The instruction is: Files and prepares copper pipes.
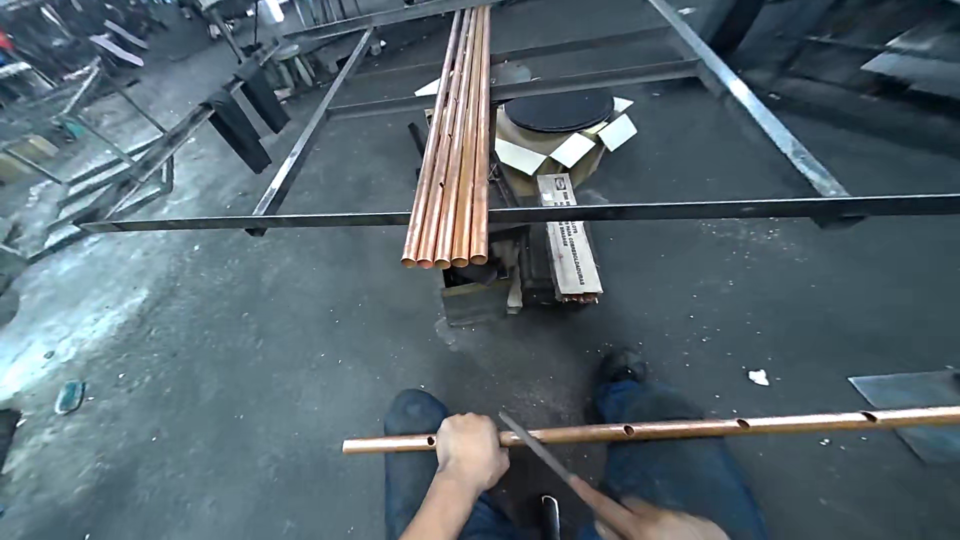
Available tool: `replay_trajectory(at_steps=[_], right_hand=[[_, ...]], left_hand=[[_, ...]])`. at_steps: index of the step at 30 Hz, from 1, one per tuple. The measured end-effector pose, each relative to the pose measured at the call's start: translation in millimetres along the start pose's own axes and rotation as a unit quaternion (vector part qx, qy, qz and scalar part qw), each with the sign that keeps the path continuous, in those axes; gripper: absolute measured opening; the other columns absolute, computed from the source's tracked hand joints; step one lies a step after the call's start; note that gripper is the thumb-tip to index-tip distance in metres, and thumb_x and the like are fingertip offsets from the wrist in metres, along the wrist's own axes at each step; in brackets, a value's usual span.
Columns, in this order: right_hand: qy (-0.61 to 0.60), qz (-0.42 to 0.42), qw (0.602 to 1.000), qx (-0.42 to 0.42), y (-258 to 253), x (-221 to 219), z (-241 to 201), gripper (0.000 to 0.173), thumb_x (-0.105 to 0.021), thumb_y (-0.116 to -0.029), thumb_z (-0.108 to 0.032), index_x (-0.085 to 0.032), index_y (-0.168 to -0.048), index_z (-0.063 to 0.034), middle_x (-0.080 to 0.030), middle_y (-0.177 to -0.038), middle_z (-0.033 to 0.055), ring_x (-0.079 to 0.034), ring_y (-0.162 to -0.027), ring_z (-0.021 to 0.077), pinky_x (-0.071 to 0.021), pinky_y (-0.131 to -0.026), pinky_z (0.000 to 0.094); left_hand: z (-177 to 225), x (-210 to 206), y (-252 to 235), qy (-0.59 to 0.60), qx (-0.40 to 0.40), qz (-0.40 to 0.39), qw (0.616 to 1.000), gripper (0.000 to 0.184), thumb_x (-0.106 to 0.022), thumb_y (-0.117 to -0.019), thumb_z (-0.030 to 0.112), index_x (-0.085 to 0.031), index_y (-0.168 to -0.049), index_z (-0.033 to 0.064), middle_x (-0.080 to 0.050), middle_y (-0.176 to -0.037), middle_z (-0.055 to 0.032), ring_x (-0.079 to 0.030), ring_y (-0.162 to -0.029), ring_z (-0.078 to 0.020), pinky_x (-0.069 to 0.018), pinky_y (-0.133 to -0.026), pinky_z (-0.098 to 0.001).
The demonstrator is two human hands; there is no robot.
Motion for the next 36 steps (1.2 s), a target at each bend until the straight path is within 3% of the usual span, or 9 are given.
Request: replay_trajectory(at_steps=[6, 9, 13, 16, 20, 22, 27, 31, 36], right_hand=[[0.048, -0.073, 0.992, -0.090, -75.7, 31.1, -21.3, 0.049, -0.040, -0.1067, -0.038, -0.047, -0.155, -0.0334, -0.075, -0.106, 0.0147, -0.072, -0.098, 0.0381, -0.0560, -0.081, 0.0597], [0.018, 0.058, 0.996, -0.065, -23.2, 50.9, -1.0, 0.049, -0.047, -0.1050, -0.036, -0.052, -0.153, -0.0312, -0.076, -0.104, 0.0155, -0.074, -0.083, 0.0382, -0.0573, -0.067, 0.0594], [0.002, 0.037, 0.997, -0.060, 13.0, 20.1, 34.6, 0.051, -0.043, -0.1078, -0.038, -0.045, -0.158, -0.0269, -0.072, -0.101, 0.0216, -0.071, -0.079, 0.0426, -0.0558, -0.063, 0.0610], [-0.010, 0.023, 0.997, -0.071, 8.2, -0.7, 43.0, 0.053, -0.041, -0.1082, -0.039, -0.043, -0.159, -0.0251, -0.071, -0.104, 0.0223, -0.071, -0.083, 0.0427, -0.0565, -0.066, 0.0608], [-0.008, 0.026, 0.997, -0.075, 3.1, 2.6, 43.0, 0.054, -0.045, -0.1074, -0.040, -0.044, -0.159, -0.0238, -0.072, -0.106, 0.0213, -0.072, -0.084, 0.0417, -0.0577, -0.068, 0.0595], [-0.008, 0.029, 0.997, -0.075, 3.9, 3.6, 44.7, 0.053, -0.044, -0.1075, -0.039, -0.044, -0.158, -0.0247, -0.073, -0.106, 0.0201, -0.073, -0.084, 0.0410, -0.0578, -0.068, 0.0588], [-0.006, 0.037, 0.996, -0.079, 8.0, 3.1, 43.1, 0.051, -0.044, -0.1078, -0.039, -0.046, -0.157, -0.0251, -0.073, -0.102, 0.0197, -0.072, -0.081, 0.0400, -0.0577, -0.066, 0.0573], [-0.010, 0.025, 0.997, -0.075, 10.4, 2.6, 45.4, 0.051, -0.043, -0.1078, -0.038, -0.046, -0.158, -0.0262, -0.072, -0.103, 0.0193, -0.072, -0.083, 0.0395, -0.0577, -0.067, 0.0568], [-0.009, 0.016, 0.999, -0.041, 15.1, 2.5, 36.9, 0.049, -0.039, -0.1098, -0.038, -0.047, -0.157, -0.0283, -0.072, -0.100, 0.0203, -0.072, -0.082, 0.0404, -0.0570, -0.065, 0.0576]], left_hand=[[-11.2, -3.0, 3.0, -0.022, -0.086, 0.062, 0.994, 0.033, -0.060, -0.0942, 0.041, -0.074, -0.109, 0.0159, -0.075, -0.114, -0.0060, -0.068, -0.116, -0.0284, -0.0531, -0.100, -0.0525], [-55.8, 2.8, 2.6, -0.005, -0.166, 0.149, 0.975, 0.031, -0.064, -0.0929, 0.049, -0.078, -0.112, 0.0294, -0.066, -0.140, 0.0074, -0.050, -0.140, -0.0232, -0.0346, -0.119, -0.0553], [-119.1, 10.5, -1.2, -0.028, -0.147, 0.134, 0.980, 0.046, -0.055, -0.0909, 0.077, -0.065, -0.131, 0.0566, -0.039, -0.166, 0.0105, -0.024, -0.158, -0.0267, -0.0083, -0.125, -0.0688], [-100.4, 15.2, -5.5, -0.042, -0.126, 0.071, 0.989, 0.066, -0.056, -0.0823, 0.086, -0.063, -0.137, 0.0496, -0.037, -0.168, 0.0057, -0.015, -0.160, -0.0316, 0.0010, -0.122, -0.0750], [-22.2, 13.5, -9.2, -0.008, -0.104, 0.026, 0.994, 0.074, -0.059, -0.0861, 0.078, -0.067, -0.133, 0.0205, -0.064, -0.141, -0.0041, -0.052, -0.139, -0.0271, -0.0306, -0.120, -0.0623], [-8.0, 13.9, -13.7, 0.006, -0.058, -0.020, 0.998, 0.077, -0.057, -0.0849, 0.081, -0.067, -0.128, 0.0183, -0.072, -0.123, -0.0086, -0.067, -0.118, -0.0298, -0.0517, -0.101, -0.0590], [-2.8, 16.5, -21.1, 0.014, -0.041, -0.114, 0.993, 0.082, -0.065, -0.0785, 0.080, -0.067, -0.129, 0.0147, -0.071, -0.123, -0.0139, -0.067, -0.117, -0.0351, -0.0517, -0.099, -0.0644], [9.1, 13.8, -21.1, -0.014, -0.042, -0.140, 0.989, 0.053, -0.061, -0.0891, 0.059, -0.072, -0.097, 0.0076, -0.073, -0.106, -0.0169, -0.070, -0.105, -0.0377, -0.0537, -0.085, -0.0666], [4.3, 10.0, -30.2, 0.019, -0.040, -0.175, 0.984, 0.050, -0.064, -0.0864, 0.055, -0.071, -0.095, 0.0072, -0.073, -0.103, -0.0170, -0.070, -0.101, -0.0371, -0.0532, -0.082, -0.0682]])
Point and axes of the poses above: each hand's wrist, its own y-axis away from the middle knuckle, its own x-axis out of the back of the hand, z = x × y, the point moved 7 cm from there along -y, towards the middle knuckle
